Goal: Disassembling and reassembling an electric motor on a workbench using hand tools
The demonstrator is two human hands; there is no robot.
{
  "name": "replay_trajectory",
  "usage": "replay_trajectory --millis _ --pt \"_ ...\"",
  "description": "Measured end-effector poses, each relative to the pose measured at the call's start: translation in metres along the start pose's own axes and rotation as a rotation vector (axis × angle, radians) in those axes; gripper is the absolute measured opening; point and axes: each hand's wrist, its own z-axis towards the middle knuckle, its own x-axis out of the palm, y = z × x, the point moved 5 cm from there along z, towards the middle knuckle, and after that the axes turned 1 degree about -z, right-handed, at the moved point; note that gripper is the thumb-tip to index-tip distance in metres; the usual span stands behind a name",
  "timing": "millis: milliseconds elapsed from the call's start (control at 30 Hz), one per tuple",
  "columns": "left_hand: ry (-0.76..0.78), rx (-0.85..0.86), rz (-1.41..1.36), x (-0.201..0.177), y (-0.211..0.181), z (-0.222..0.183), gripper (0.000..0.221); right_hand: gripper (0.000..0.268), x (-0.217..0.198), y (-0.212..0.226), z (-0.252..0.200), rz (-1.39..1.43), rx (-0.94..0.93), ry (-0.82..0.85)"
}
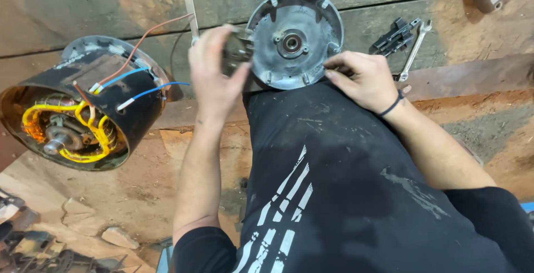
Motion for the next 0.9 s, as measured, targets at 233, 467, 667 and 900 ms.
replay_trajectory --millis 233,467,667,900 --pt "-0.078 -0.154 0.023 0.014 0.048 -0.040 0.070 0.012 0.029 -0.006 0.036 -0.182 0.001 0.077" --pt "-0.277 -0.090 0.004 0.048 0.086 -0.062 0.070 0.012 0.033 -0.015 0.055 -0.221 0.057 0.121" --pt "-0.312 -0.073 0.059 0.041 0.080 -0.062 0.052 0.011 0.032 0.007 0.063 -0.186 0.119 0.200" --pt "-0.320 -0.089 0.088 0.042 0.081 -0.062 0.052 0.011 0.036 0.014 0.060 -0.296 0.021 0.141"
